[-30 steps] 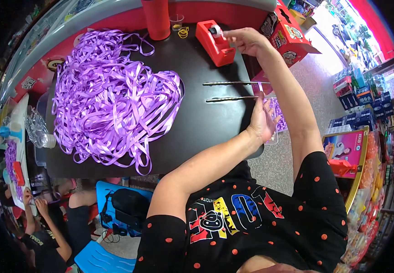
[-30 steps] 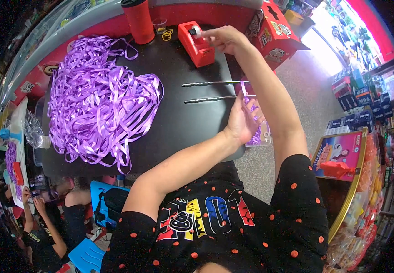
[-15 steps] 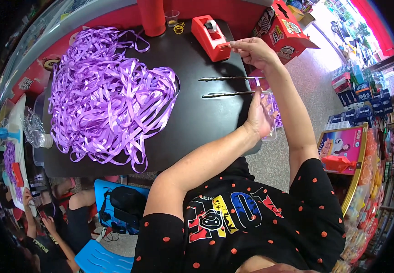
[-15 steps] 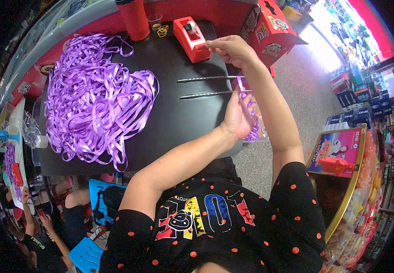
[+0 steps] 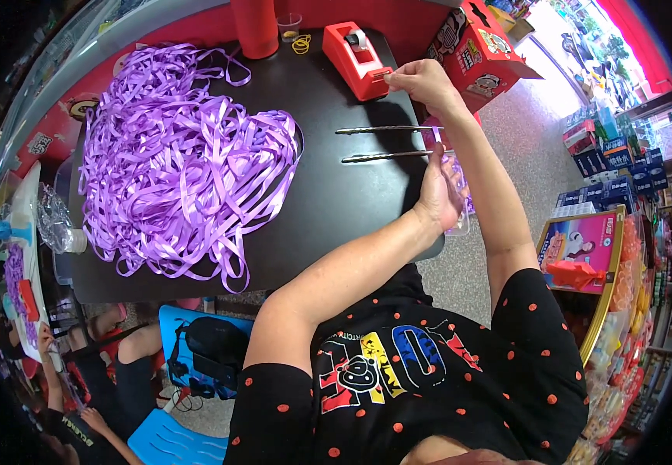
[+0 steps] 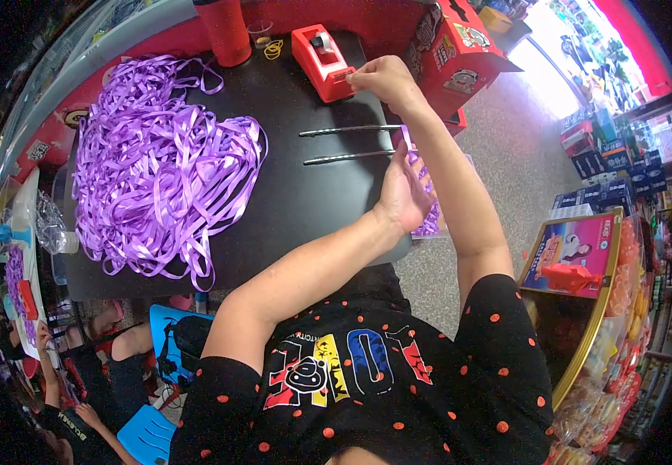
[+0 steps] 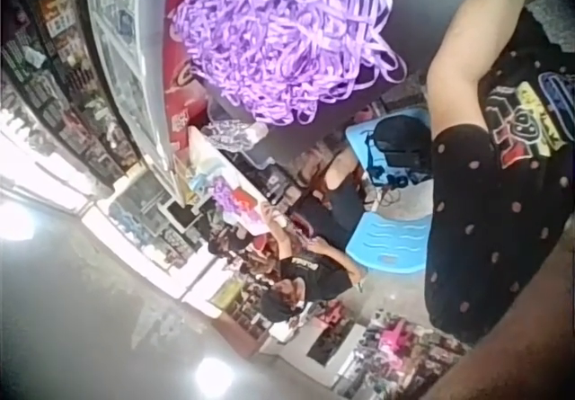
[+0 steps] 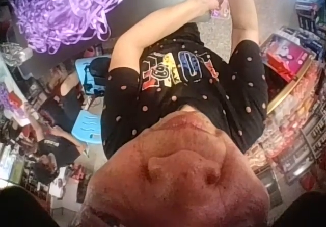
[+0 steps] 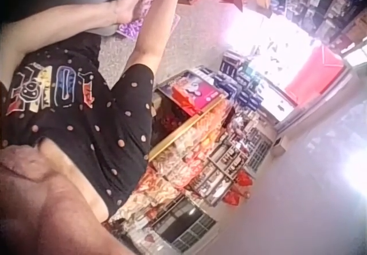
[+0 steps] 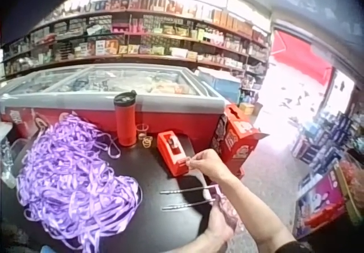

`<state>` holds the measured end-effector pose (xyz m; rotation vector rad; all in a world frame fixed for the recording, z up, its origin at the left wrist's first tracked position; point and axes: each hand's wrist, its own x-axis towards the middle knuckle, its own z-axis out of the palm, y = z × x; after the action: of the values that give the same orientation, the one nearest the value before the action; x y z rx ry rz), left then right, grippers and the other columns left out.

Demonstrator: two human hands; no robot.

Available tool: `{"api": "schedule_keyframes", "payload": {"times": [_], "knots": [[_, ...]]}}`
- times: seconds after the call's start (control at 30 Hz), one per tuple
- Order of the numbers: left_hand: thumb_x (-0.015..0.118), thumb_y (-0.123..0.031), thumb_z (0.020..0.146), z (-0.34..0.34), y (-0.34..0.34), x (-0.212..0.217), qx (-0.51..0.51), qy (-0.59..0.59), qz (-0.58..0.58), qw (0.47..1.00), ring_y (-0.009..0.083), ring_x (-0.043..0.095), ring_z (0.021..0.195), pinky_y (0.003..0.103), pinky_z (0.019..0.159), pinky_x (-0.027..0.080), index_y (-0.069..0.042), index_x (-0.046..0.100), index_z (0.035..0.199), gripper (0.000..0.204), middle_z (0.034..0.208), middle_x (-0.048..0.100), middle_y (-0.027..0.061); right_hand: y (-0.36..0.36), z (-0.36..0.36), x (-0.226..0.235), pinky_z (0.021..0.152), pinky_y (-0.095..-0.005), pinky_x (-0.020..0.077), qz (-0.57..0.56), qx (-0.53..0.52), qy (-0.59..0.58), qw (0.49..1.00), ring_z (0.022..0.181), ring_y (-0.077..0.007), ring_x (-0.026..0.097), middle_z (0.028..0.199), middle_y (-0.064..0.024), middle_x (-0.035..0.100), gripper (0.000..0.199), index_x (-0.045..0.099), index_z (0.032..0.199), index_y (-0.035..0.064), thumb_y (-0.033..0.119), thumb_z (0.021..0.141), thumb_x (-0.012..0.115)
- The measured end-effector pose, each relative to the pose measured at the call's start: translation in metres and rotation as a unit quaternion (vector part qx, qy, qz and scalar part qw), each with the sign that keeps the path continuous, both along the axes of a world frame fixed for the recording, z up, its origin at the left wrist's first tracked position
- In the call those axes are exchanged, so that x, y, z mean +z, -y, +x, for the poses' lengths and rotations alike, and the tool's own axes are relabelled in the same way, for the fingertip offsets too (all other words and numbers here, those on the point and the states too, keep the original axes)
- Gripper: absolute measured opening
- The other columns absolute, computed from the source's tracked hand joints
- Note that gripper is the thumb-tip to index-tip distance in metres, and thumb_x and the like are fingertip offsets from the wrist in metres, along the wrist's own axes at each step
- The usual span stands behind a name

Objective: Tying purple ribbons onto a metal jig at a store counter.

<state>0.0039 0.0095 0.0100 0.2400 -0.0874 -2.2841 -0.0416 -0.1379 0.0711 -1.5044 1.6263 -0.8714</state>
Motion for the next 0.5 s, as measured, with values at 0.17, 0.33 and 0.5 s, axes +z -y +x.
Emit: {"api": "schedule_keyframes", "payload": {"times": [0.17,0.33,0.5], "knots": [[0.048,-0.065,0.084,0.001,0.002,0.003,-0.021,-0.031,-0.022,0.999,0.0213,0.031,0.13,0.041,0.101,0.031,-0.012,0.03,0.139,0.078,0.145,0.031,0.0067,-0.008,-0.011,-0.011,0.066,-0.0294,0.0502,-0.068,0.034,-0.21,0.975,0.068,-0.0158,0.066,0.069,-0.0117,0.068,0.023,0.072,0.081,0.0016,0.024,0.076,0.068],[0.048,-0.044,0.094,-0.005,0.002,-0.012,-0.008,-0.018,0.067,0.998,0.0138,0.047,0.088,0.034,0.079,0.039,-0.015,0.054,0.109,0.034,0.1,0.055,-0.0014,-0.062,-0.045,0.009,0.054,-0.0212,0.039,0.076,0.009,0.031,0.997,0.063,-0.0062,0.053,0.074,0.0009,0.062,0.031,0.069,0.087,0.002,0.031,0.09,0.057],[0.051,-0.026,0.093,-0.005,-0.003,0.002,0.032,0.037,0.033,0.998,0.0151,0.048,0.092,0.036,0.082,0.04,-0.017,0.05,0.109,0.018,0.101,0.054,0.0002,-0.124,-0.091,0.008,0.063,-0.0218,0.0433,0.068,0.004,0.006,0.998,0.071,-0.0077,0.057,0.075,-0.0018,0.064,0.023,0.068,0.089,-0.0016,0.019,0.085,0.058]]}}
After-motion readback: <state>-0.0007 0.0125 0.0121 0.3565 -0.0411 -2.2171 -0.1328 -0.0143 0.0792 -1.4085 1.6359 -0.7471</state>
